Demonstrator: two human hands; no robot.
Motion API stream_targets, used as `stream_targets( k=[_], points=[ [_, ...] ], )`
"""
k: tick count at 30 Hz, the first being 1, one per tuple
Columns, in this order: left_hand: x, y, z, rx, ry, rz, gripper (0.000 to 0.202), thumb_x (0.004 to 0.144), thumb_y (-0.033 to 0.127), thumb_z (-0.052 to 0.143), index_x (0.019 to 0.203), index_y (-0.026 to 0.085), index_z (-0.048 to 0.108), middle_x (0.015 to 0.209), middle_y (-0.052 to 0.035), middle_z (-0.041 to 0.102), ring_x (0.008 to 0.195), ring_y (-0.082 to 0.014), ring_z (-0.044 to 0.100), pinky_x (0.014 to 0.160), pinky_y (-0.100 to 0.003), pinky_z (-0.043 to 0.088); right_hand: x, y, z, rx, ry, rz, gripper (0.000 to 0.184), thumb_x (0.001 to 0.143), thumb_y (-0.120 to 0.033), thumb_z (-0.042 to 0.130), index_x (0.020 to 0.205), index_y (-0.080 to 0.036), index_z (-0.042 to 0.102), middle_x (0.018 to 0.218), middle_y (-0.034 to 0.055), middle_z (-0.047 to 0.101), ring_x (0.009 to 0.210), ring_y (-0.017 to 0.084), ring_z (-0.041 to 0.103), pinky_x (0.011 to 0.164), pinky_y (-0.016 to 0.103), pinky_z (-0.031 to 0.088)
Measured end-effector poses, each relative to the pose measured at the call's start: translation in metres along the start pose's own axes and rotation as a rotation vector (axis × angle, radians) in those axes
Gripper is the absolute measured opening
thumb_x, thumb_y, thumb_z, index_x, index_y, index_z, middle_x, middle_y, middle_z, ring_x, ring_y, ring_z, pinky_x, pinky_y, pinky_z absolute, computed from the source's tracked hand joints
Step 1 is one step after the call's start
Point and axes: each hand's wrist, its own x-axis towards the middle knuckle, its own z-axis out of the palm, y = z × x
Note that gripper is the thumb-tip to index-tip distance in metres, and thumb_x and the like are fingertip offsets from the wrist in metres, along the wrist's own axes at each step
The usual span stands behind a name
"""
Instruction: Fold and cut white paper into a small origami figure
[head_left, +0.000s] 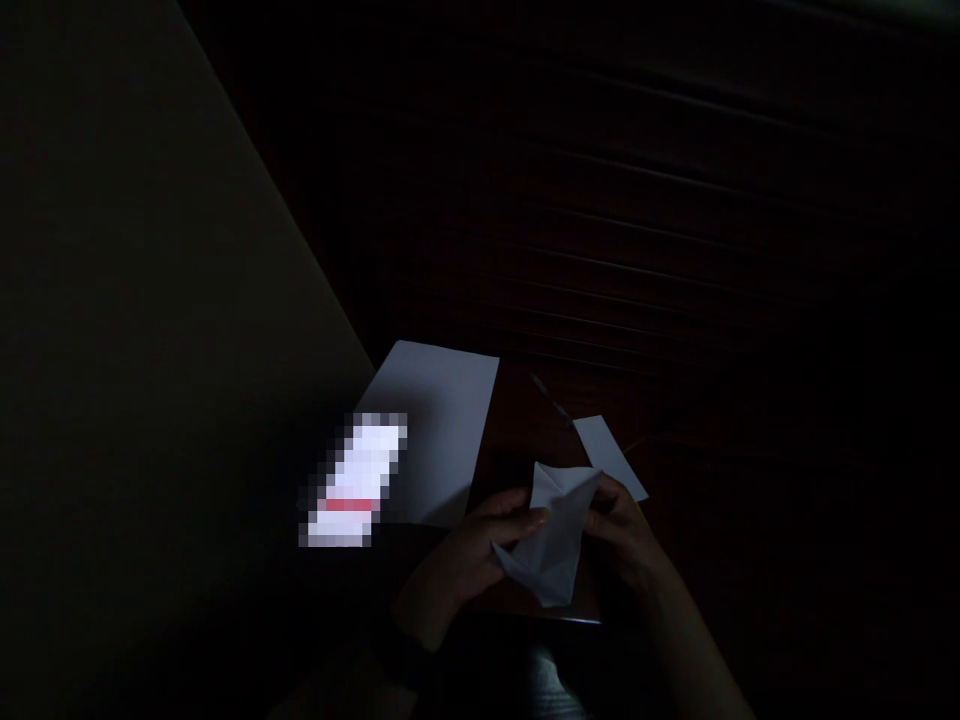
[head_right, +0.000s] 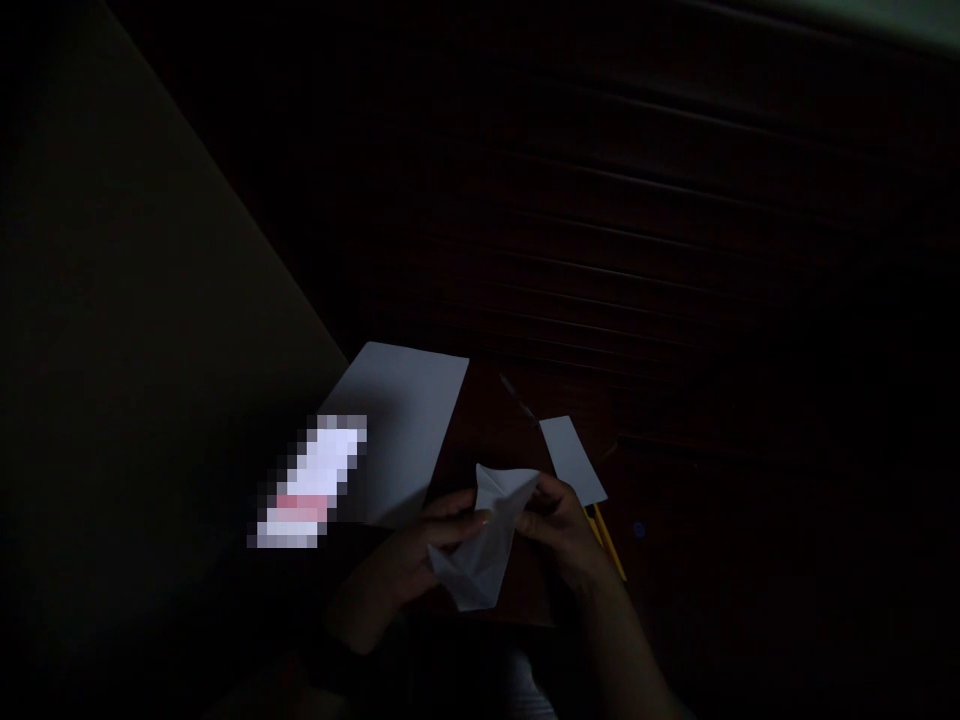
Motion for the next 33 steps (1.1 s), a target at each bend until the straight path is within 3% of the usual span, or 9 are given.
stream_targets(
  k=[4, 7, 9, 12, 14, 16, 22, 29, 33],
  points=[
    [0.005, 0.0, -0.004, 0.143, 0.066, 0.083, 0.034, 0.071, 0.027, 0.067, 0.102, 0.014, 0.064, 0.085, -0.008, 0.068, 0.069, -0.0165, 0.061, 0.061, -0.024, 0.044, 0.001, -0.006, 0.01, 0.03, 0.01, -0.002, 0.061, 0.058, -0.032, 0.077, 0.114, -0.027, 0.052, 0.103, 0.0046, 0.062, 0.092, 0.023, 0.057, 0.076, 0.031, 0.044],
    [0.013, 0.001, -0.009, 0.361, 0.25, 0.314, 0.034, 0.073, 0.034, 0.063, 0.1, 0.014, 0.065, 0.091, -0.009, 0.068, 0.079, -0.0216, 0.061, 0.068, -0.028, 0.046, 0.004, -0.009, 0.015, 0.015, 0.095, -0.003, 0.058, 0.068, -0.039, 0.069, 0.12, -0.026, 0.048, 0.111, 0.007, 0.059, 0.098, 0.024, 0.056, 0.08, 0.034, 0.044],
    [0.017, 0.002, -0.012, 0.453, 0.333, 0.414, 0.034, 0.072, 0.035, 0.064, 0.1, 0.016, 0.066, 0.098, -0.008, 0.067, 0.089, -0.0236, 0.059, 0.075, -0.031, 0.045, 0.008, -0.006, 0.012, -0.017, 0.174, 0.008, 0.054, 0.071, -0.037, 0.066, 0.121, -0.025, 0.048, 0.104, 0.0067, 0.062, 0.093, 0.023, 0.058, 0.078, 0.034, 0.045],
    [0.014, 0.005, -0.014, 0.468, 0.19, 0.347, 0.035, 0.072, 0.034, 0.064, 0.102, 0.015, 0.065, 0.096, -0.0077, 0.069, 0.087, -0.0236, 0.061, 0.075, -0.032, 0.046, 0.011, -0.001, -0.001, -0.081, 0.217, 0.044, 0.046, 0.072, -0.034, 0.066, 0.116, -0.023, 0.053, 0.081, 0.0033, 0.066, 0.071, 0.018, 0.061, 0.063, 0.03, 0.048],
    [0.01, 0.009, -0.013, 0.461, 0.091, 0.259, 0.036, 0.071, 0.033, 0.064, 0.101, 0.013, 0.065, 0.089, -0.008, 0.07, 0.078, -0.0227, 0.063, 0.068, -0.03, 0.046, 0.01, -0.002, -0.011, -0.157, 0.2, 0.072, 0.034, 0.071, -0.032, 0.067, 0.102, -0.019, 0.062, 0.066, 0.0016, 0.065, 0.055, 0.014, 0.057, 0.051, 0.025, 0.044],
    [0.006, 0.012, -0.014, 0.454, 0.079, 0.214, 0.035, 0.069, 0.032, 0.067, 0.097, 0.012, 0.067, 0.083, -0.0077, 0.07, 0.072, -0.0215, 0.063, 0.063, -0.028, 0.045, 0.006, -0.005, -0.018, -0.22, 0.148, 0.11, 0.026, 0.071, -0.03, 0.067, 0.091, -0.015, 0.066, 0.059, 0.0021, 0.064, 0.047, 0.013, 0.055, 0.046, 0.024, 0.042],
    [0.003, 0.019, -0.021, 0.435, 0.143, 0.191, 0.028, 0.063, 0.026, 0.071, 0.087, 0.014, 0.071, 0.073, -0.0064, 0.07, 0.065, -0.0183, 0.06, 0.058, -0.025, 0.041, -0.004, -0.017, -0.021, -0.199, 0.007, 0.123, 0.02, 0.072, -0.025, 0.064, 0.087, -0.013, 0.068, 0.064, 0.0076, 0.068, 0.054, 0.016, 0.061, 0.052, 0.027, 0.045],
    [0.002, 0.018, -0.026, 0.42, -0.019, 0.073, 0.028, 0.07, 0.028, 0.062, 0.093, 0.014, 0.069, 0.076, -0.0076, 0.069, 0.065, -0.0167, 0.059, 0.057, -0.024, 0.04, -0.002, -0.013, -0.02, -0.32, 0.004, 0.078, 0.013, 0.072, -0.026, 0.063, 0.077, -0.015, 0.07, 0.062, 0.0041, 0.067, 0.054, 0.016, 0.06, 0.053, 0.026, 0.045],
    [0.007, 0.007, -0.018, 0.561, 0.024, 0.151, 0.037, 0.067, 0.035, 0.067, 0.099, 0.016, 0.064, 0.085, -0.006, 0.066, 0.074, -0.0168, 0.058, 0.062, -0.024, 0.04, 0.0, -0.008, -0.016, -0.437, -0.036, 0.063, 0.014, 0.074, -0.028, 0.062, 0.077, -0.016, 0.069, 0.064, 0.0028, 0.066, 0.053, 0.014, 0.057, 0.05, 0.024, 0.043]
  ],
)
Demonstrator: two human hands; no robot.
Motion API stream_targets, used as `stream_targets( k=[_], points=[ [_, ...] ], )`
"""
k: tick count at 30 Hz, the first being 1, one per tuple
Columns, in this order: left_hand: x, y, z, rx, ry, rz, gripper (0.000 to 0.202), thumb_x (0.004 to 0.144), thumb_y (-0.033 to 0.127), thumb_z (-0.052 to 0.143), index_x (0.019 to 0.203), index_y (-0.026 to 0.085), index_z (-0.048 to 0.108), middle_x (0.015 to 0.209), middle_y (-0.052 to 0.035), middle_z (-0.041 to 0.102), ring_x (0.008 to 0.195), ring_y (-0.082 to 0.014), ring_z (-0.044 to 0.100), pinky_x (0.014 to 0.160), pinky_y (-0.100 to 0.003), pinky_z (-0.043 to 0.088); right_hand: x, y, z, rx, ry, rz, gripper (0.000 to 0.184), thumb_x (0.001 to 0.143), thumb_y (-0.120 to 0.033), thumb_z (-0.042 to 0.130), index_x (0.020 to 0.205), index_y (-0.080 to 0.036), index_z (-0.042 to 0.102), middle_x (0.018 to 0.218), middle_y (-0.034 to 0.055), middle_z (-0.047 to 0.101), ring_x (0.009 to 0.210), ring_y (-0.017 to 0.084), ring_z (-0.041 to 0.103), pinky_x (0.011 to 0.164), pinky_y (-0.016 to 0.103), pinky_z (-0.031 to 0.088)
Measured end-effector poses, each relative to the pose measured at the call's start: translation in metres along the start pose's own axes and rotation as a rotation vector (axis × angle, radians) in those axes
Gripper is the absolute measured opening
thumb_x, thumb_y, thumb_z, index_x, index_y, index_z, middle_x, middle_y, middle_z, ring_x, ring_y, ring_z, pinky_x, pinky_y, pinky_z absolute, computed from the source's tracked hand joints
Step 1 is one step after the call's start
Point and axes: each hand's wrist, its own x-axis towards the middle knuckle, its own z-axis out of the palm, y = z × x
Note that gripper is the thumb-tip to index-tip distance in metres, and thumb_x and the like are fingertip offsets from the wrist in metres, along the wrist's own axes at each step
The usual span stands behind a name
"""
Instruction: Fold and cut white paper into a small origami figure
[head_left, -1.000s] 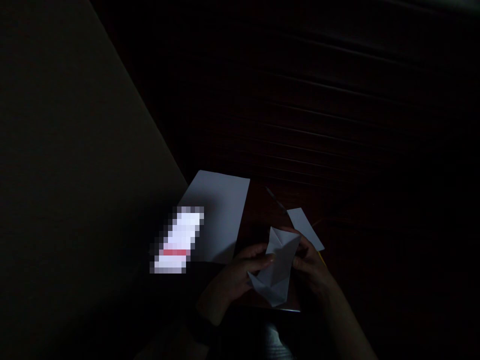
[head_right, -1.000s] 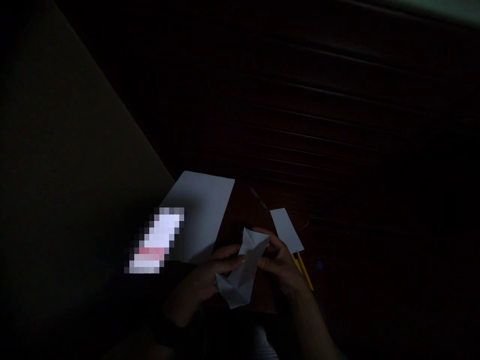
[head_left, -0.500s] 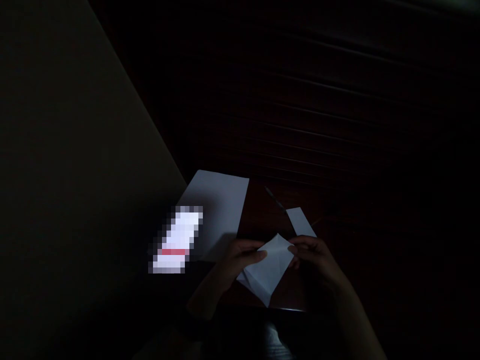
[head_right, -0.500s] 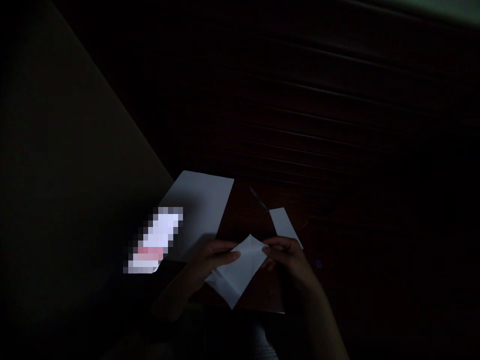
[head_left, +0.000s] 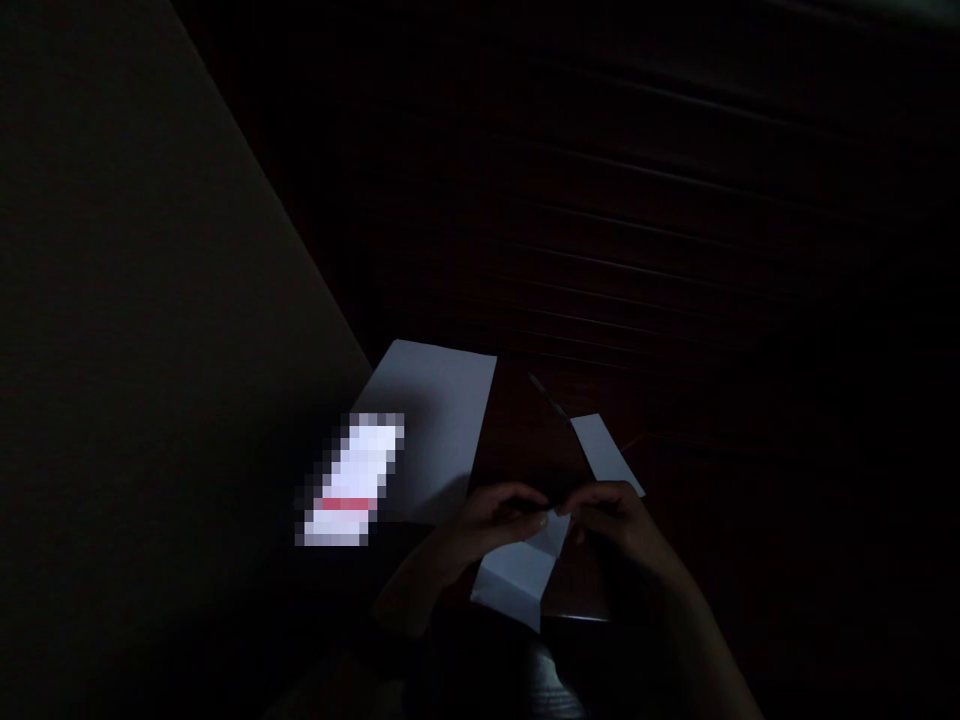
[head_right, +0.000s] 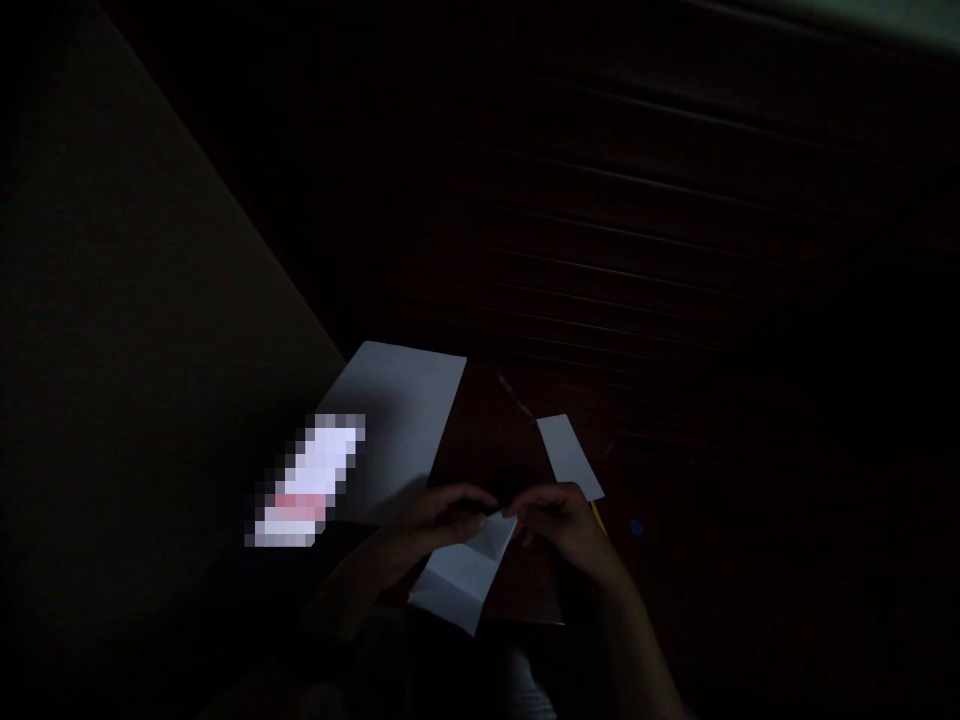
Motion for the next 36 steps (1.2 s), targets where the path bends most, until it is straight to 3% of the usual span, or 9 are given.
stream_targets(
  k=[5, 12, 18, 24, 27, 33, 36],
  points=[
    [0.007, -0.013, 0.007, 0.177, 0.003, -0.003, 0.037, 0.058, 0.035, 0.074, 0.087, 0.013, 0.064, 0.073, -0.0025, 0.064, 0.065, -0.0152, 0.056, 0.053, -0.021, 0.037, 0.003, 0.002, 0.008, -0.117, 0.005, -0.038, 0.016, 0.076, -0.031, 0.06, 0.078, -0.017, 0.069, 0.064, 0.0018, 0.064, 0.051, 0.012, 0.055, 0.048, 0.023, 0.042],
    [0.01, -0.012, 0.004, 0.152, 0.056, 0.023, 0.034, 0.061, 0.034, 0.072, 0.085, 0.013, 0.063, 0.075, -0.0036, 0.064, 0.068, -0.0163, 0.058, 0.057, -0.022, 0.04, 0.005, -0.001, 0.022, 0.081, 0.08, 0.016, 0.033, 0.079, -0.037, 0.057, 0.106, -0.019, 0.058, 0.063, 0.0005, 0.061, 0.055, 0.014, 0.058, 0.05, 0.023, 0.043],
    [0.01, -0.013, 0.003, 0.14, 0.061, 0.015, 0.042, 0.059, 0.034, 0.074, 0.092, 0.015, 0.056, 0.073, -0.0026, 0.064, 0.067, -0.0169, 0.06, 0.055, -0.023, 0.041, 0.014, 0.015, 0.026, 0.022, 0.102, 0.059, 0.03, 0.066, -0.04, 0.07, 0.081, -0.016, 0.063, 0.054, -0.0026, 0.056, 0.045, 0.01, 0.051, 0.043, 0.02, 0.038],
    [0.008, -0.004, -0.005, 0.071, 0.185, -0.003, 0.033, 0.063, 0.034, 0.071, 0.085, 0.017, 0.055, 0.071, -0.0004, 0.064, 0.062, -0.0148, 0.06, 0.053, -0.022, 0.041, 0.013, 0.015, 0.012, 0.023, 0.238, 0.083, 0.029, 0.066, -0.039, 0.07, 0.081, -0.016, 0.062, 0.058, 0.0004, 0.061, 0.048, 0.012, 0.052, 0.044, 0.021, 0.038],
    [0.007, -0.002, -0.011, 0.088, 0.209, -0.019, 0.031, 0.062, 0.034, 0.071, 0.084, 0.017, 0.056, 0.069, 0.0003, 0.065, 0.061, -0.0148, 0.06, 0.052, -0.021, 0.042, 0.01, 0.011, 0.008, 0.008, 0.149, 0.079, 0.024, 0.067, -0.035, 0.07, 0.08, -0.017, 0.061, 0.064, 0.0011, 0.063, 0.052, 0.012, 0.054, 0.046, 0.022, 0.039],
    [0.005, -0.004, -0.009, 0.134, 0.052, 0.059, 0.032, 0.057, 0.03, 0.075, 0.083, 0.018, 0.062, 0.074, 0.0001, 0.065, 0.068, -0.0156, 0.06, 0.056, -0.021, 0.043, 0.004, 0.005, 0.01, -0.023, -0.173, 0.121, 0.027, 0.063, -0.025, 0.073, 0.088, -0.019, 0.066, 0.081, 0.002, 0.066, 0.073, 0.017, 0.059, 0.063, 0.027, 0.045],
    [0.003, 0.004, -0.007, -0.007, 0.155, 0.099, 0.034, 0.066, 0.037, 0.068, 0.094, 0.018, 0.062, 0.089, -0.0054, 0.066, 0.082, -0.0198, 0.061, 0.066, -0.026, 0.047, 0.005, 0.006, 0.011, 0.013, -0.123, 0.116, 0.021, 0.066, -0.027, 0.071, 0.084, -0.017, 0.068, 0.082, 0.003, 0.067, 0.073, 0.018, 0.059, 0.066, 0.029, 0.045]
  ],
)
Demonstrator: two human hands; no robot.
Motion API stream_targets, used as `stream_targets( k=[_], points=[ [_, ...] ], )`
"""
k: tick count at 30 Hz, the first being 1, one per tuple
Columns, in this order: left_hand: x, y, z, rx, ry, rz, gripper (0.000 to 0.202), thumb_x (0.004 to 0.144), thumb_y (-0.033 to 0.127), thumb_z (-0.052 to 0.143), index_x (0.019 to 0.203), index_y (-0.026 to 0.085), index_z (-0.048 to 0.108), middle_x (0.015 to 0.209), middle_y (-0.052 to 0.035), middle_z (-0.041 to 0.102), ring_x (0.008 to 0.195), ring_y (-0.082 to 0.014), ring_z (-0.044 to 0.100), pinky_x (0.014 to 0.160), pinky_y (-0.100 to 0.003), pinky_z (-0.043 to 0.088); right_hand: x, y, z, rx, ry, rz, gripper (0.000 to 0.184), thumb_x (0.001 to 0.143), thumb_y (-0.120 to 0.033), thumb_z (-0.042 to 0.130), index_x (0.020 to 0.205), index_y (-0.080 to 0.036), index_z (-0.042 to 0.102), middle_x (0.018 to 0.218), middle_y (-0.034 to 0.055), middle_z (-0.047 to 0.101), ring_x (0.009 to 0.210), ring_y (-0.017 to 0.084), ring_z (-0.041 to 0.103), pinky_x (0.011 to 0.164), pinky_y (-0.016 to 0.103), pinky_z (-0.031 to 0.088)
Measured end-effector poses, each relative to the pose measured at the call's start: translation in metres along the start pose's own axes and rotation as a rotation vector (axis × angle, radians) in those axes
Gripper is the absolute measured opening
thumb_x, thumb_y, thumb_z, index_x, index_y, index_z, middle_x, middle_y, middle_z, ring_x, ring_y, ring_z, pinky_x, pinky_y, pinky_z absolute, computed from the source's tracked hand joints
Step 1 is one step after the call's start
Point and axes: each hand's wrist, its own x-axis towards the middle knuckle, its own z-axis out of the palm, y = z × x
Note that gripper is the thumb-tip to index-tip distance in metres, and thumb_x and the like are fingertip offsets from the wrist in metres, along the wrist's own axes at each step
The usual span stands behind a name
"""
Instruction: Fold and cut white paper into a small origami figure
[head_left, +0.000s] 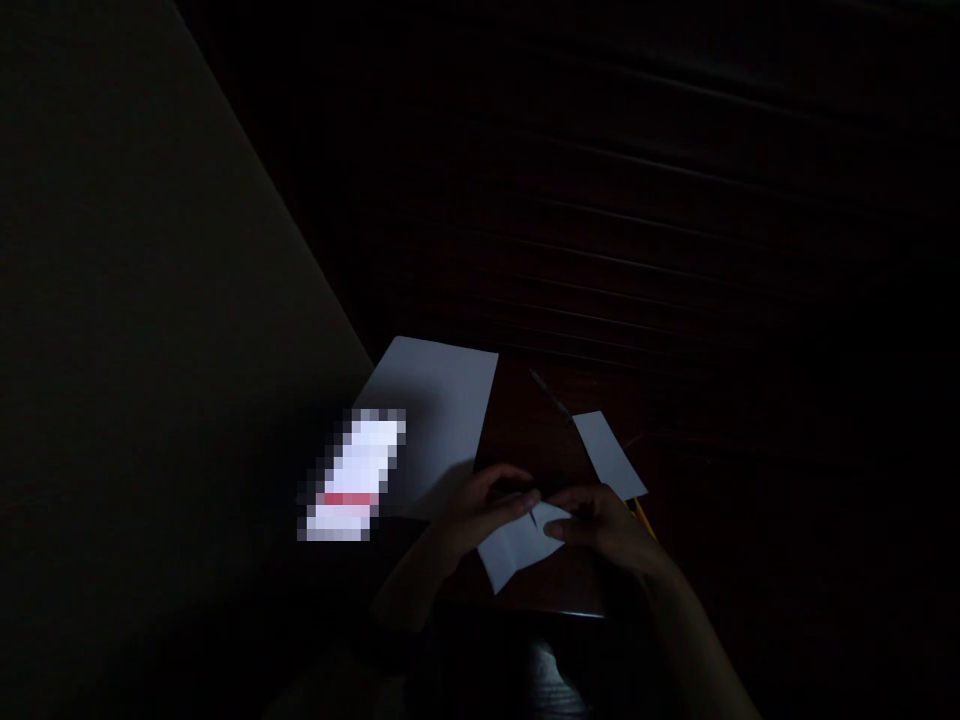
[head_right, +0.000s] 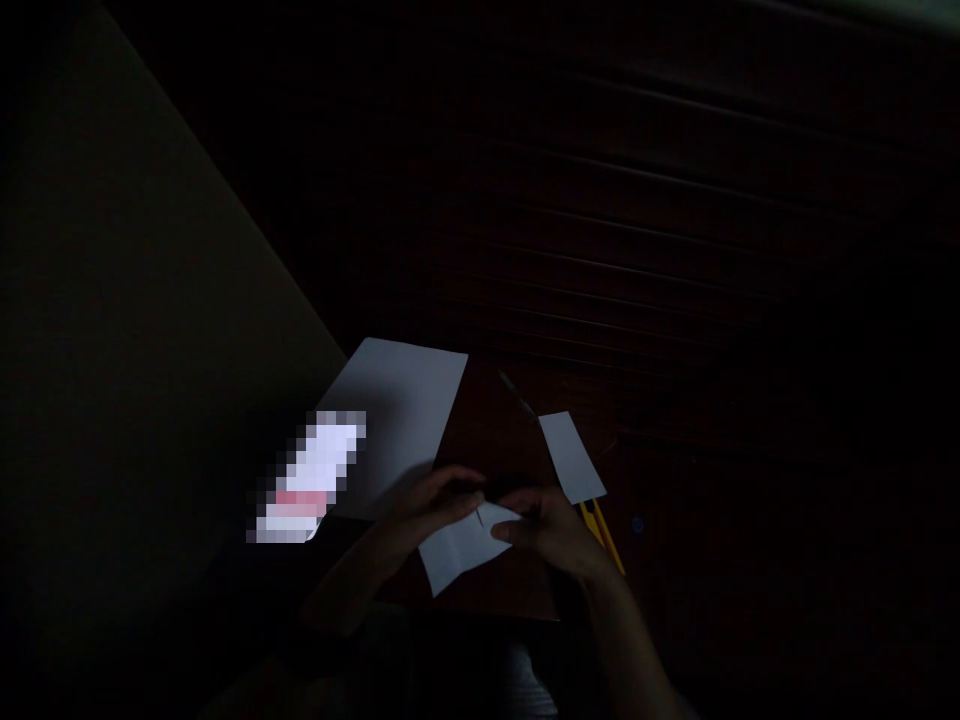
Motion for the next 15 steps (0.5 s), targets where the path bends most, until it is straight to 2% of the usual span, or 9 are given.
stream_targets(
  k=[3, 5, 8, 10, 12, 15],
  points=[
    [0.001, 0.006, 0.001, -0.292, 0.071, -0.076, 0.044, 0.076, 0.047, 0.054, 0.106, 0.016, 0.056, 0.097, -0.0123, 0.064, 0.084, -0.0247, 0.063, 0.068, -0.035, 0.05, 0.006, 0.005, 0.002, 0.101, 0.218, -0.031, 0.02, 0.068, -0.029, 0.069, 0.083, -0.016, 0.066, 0.077, 0.0028, 0.067, 0.067, 0.016, 0.059, 0.06, 0.026, 0.044],
    [0.001, 0.005, 0.004, -0.332, 0.06, -0.109, 0.046, 0.072, 0.044, 0.061, 0.107, 0.015, 0.055, 0.099, -0.014, 0.064, 0.083, -0.0268, 0.064, 0.068, -0.038, 0.051, 0.011, 0.01, 0.005, 0.223, 0.348, -0.064, 0.02, 0.07, -0.029, 0.069, 0.085, -0.017, 0.065, 0.08, 0.0028, 0.067, 0.069, 0.016, 0.059, 0.06, 0.025, 0.044],
    [0.003, -0.005, 0.012, -0.116, 0.045, -0.022, 0.04, 0.06, 0.029, 0.075, 0.094, 0.014, 0.061, 0.092, -0.0113, 0.067, 0.087, -0.0255, 0.063, 0.073, -0.033, 0.05, 0.017, 0.017, 0.013, 0.353, 0.453, -0.101, 0.02, 0.07, -0.029, 0.069, 0.085, -0.017, 0.062, 0.083, 0.0036, 0.067, 0.071, 0.016, 0.06, 0.062, 0.026, 0.046],
    [0.005, -0.013, 0.017, -0.01, 0.045, 0.054, 0.028, 0.062, 0.027, 0.073, 0.085, 0.014, 0.064, 0.087, -0.0092, 0.069, 0.085, -0.0228, 0.063, 0.074, -0.029, 0.048, 0.019, 0.018, 0.017, 0.373, 0.476, -0.103, 0.021, 0.069, -0.029, 0.07, 0.082, -0.017, 0.062, 0.079, 0.0037, 0.067, 0.067, 0.016, 0.06, 0.061, 0.027, 0.046],
    [0.007, -0.019, 0.02, 0.062, 0.107, 0.072, 0.02, 0.067, 0.03, 0.069, 0.077, 0.013, 0.066, 0.079, -0.0076, 0.069, 0.076, -0.0198, 0.064, 0.067, -0.026, 0.049, 0.02, 0.017, 0.02, 0.359, 0.479, -0.095, 0.021, 0.067, -0.03, 0.071, 0.079, -0.016, 0.062, 0.075, 0.0032, 0.066, 0.065, 0.016, 0.06, 0.06, 0.027, 0.046],
    [0.009, -0.023, 0.018, 0.127, 0.216, 0.062, 0.02, 0.07, 0.033, 0.066, 0.07, 0.013, 0.066, 0.068, -0.0056, 0.068, 0.066, -0.0172, 0.063, 0.058, -0.023, 0.048, 0.017, 0.012, 0.022, 0.269, 0.46, -0.052, 0.021, 0.065, -0.033, 0.072, 0.07, -0.016, 0.061, 0.067, 0.0025, 0.065, 0.061, 0.017, 0.059, 0.057, 0.026, 0.045]
  ],
)
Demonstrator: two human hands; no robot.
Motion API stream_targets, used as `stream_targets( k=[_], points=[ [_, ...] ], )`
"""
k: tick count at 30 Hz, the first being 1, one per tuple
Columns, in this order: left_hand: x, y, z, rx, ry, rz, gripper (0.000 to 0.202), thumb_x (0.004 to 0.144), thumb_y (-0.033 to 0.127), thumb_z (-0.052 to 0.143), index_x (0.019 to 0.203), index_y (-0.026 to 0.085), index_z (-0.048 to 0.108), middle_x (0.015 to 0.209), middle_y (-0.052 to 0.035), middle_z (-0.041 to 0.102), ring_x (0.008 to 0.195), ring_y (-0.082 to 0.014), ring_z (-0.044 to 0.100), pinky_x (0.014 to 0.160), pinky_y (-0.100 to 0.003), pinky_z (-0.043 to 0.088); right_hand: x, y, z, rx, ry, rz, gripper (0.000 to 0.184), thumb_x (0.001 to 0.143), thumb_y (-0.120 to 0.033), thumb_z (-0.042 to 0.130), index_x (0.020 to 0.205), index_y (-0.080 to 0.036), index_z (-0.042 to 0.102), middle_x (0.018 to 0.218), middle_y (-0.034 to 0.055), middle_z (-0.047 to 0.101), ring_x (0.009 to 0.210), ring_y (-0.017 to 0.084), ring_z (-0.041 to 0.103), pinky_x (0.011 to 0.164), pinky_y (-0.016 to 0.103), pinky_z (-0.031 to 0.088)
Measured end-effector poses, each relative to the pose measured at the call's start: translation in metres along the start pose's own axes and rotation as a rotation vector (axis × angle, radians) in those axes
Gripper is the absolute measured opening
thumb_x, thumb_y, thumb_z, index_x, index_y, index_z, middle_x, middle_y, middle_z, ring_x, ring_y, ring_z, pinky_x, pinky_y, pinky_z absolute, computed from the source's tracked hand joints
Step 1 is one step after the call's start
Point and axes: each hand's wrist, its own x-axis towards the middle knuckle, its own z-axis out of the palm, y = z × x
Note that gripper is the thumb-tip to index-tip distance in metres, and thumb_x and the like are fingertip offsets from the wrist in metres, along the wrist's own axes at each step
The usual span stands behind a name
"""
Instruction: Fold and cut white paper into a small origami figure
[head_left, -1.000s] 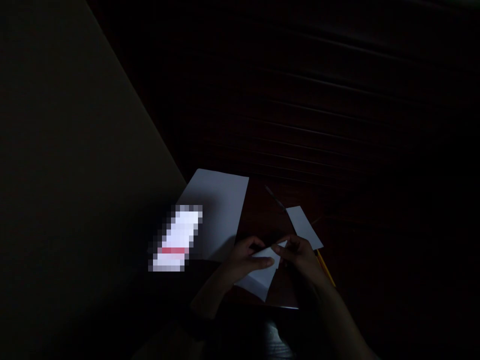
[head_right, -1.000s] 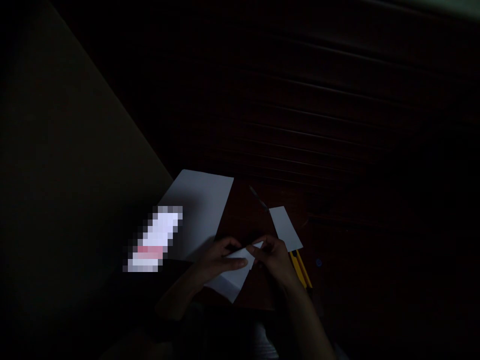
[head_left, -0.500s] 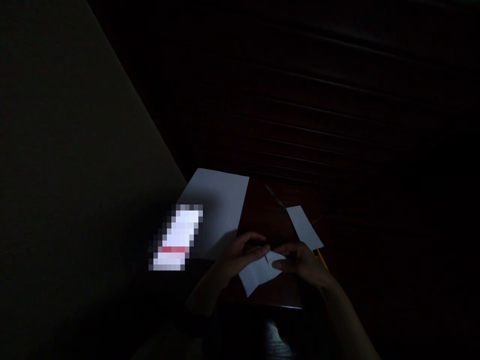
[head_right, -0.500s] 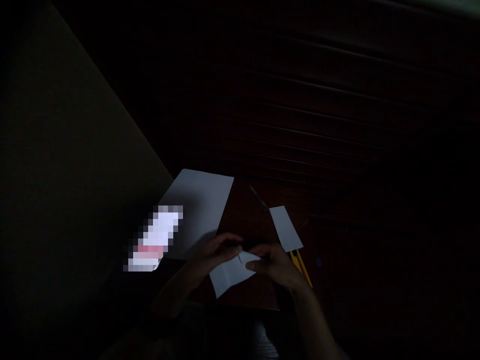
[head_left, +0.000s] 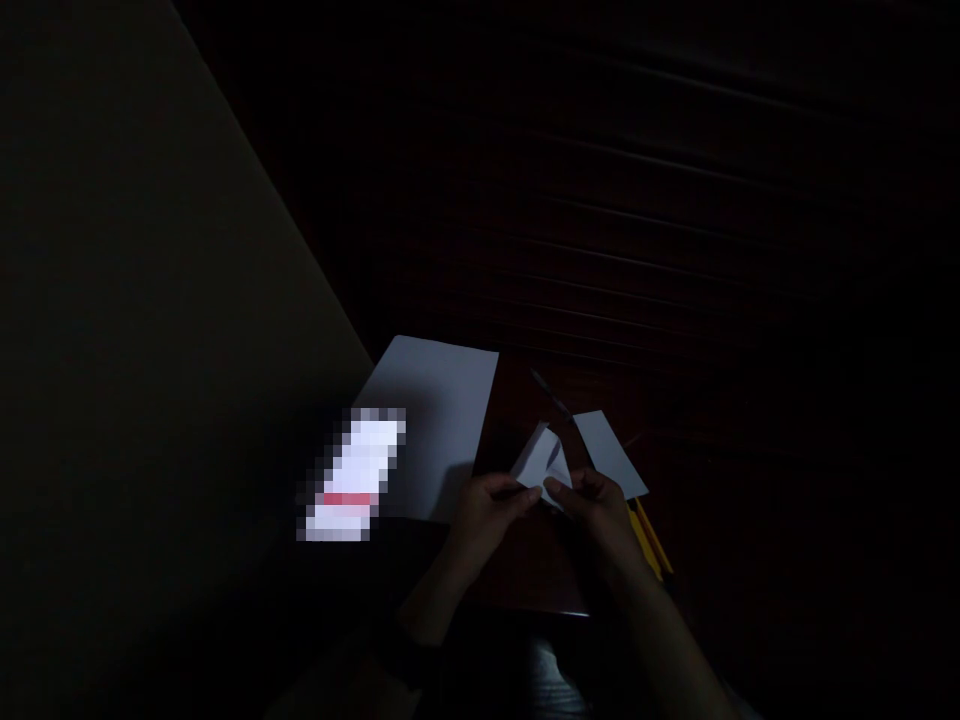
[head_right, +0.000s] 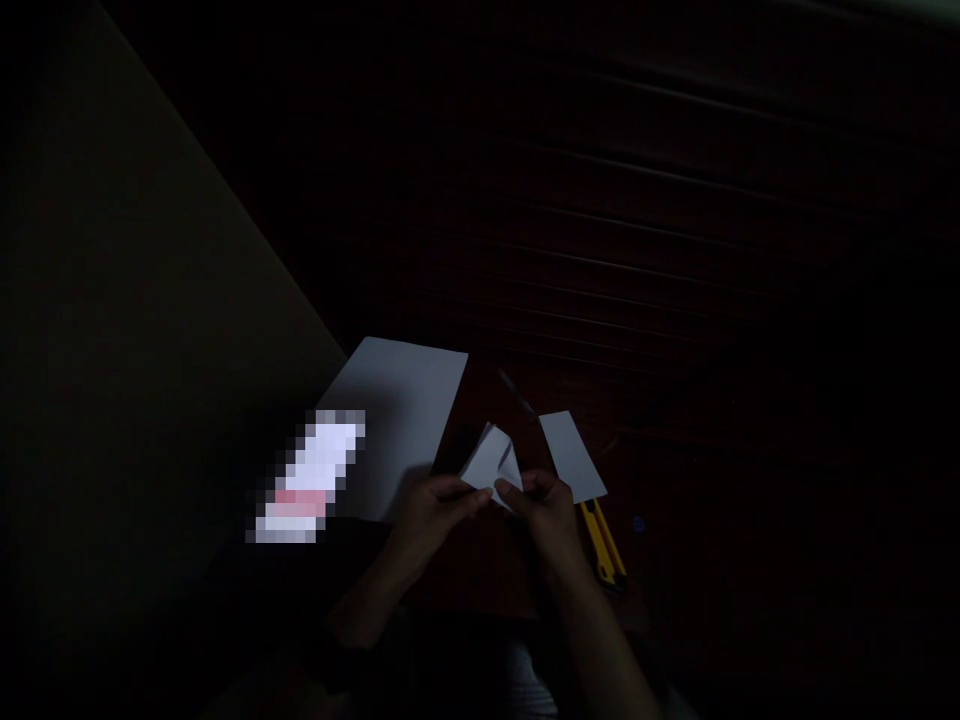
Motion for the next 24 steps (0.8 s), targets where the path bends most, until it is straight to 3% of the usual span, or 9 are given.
stream_targets(
  k=[3, 8, 14, 18, 24],
  points=[
    [0.001, 0.001, -0.003, -0.076, 0.009, -0.012, 0.019, 0.069, 0.031, 0.067, 0.076, 0.013, 0.067, 0.075, -0.0065, 0.07, 0.071, -0.018, 0.064, 0.06, -0.023, 0.05, -0.003, -0.005, 0.0, -0.083, -0.063, 0.023, 0.023, 0.065, -0.036, 0.071, 0.067, -0.015, 0.063, 0.069, 0.0044, 0.067, 0.063, 0.018, 0.06, 0.058, 0.027, 0.045],
    [0.002, 0.002, -0.003, -0.194, 0.04, -0.077, 0.029, 0.064, 0.029, 0.071, 0.087, 0.012, 0.066, 0.089, -0.01, 0.07, 0.078, -0.0215, 0.065, 0.062, -0.027, 0.054, -0.007, -0.006, 0.001, -0.118, -0.172, 0.01, 0.023, 0.067, -0.033, 0.07, 0.08, -0.014, 0.067, 0.078, 0.0066, 0.068, 0.069, 0.02, 0.06, 0.062, 0.028, 0.044],
    [0.001, -0.001, -0.001, -0.119, 0.04, -0.032, 0.025, 0.065, 0.03, 0.071, 0.083, 0.013, 0.067, 0.084, -0.0094, 0.071, 0.073, -0.0198, 0.066, 0.061, -0.025, 0.053, -0.009, -0.005, 0.005, -0.142, -0.176, 0.005, 0.022, 0.069, -0.033, 0.068, 0.078, -0.013, 0.067, 0.074, 0.0056, 0.067, 0.062, 0.016, 0.057, 0.055, 0.025, 0.041],
    [0.002, -0.001, -0.005, -0.105, 0.064, -0.023, 0.024, 0.065, 0.031, 0.07, 0.08, 0.013, 0.067, 0.079, -0.0088, 0.071, 0.066, -0.0181, 0.066, 0.056, -0.023, 0.051, -0.01, -0.011, 0.003, -0.148, -0.224, 0.006, 0.028, 0.068, -0.034, 0.069, 0.088, -0.015, 0.064, 0.079, 0.0058, 0.066, 0.065, 0.017, 0.057, 0.05, 0.023, 0.041],
    [0.005, 0.0, -0.013, -0.08, 0.064, -0.041, 0.026, 0.065, 0.032, 0.07, 0.082, 0.012, 0.067, 0.082, -0.0098, 0.072, 0.069, -0.0201, 0.066, 0.054, -0.024, 0.051, -0.006, -0.022, -0.009, -0.013, 0.009, -0.132, 0.033, 0.073, -0.032, 0.065, 0.103, -0.024, 0.052, 0.08, 0.0028, 0.066, 0.066, 0.017, 0.06, 0.057, 0.026, 0.045]
  ],
)
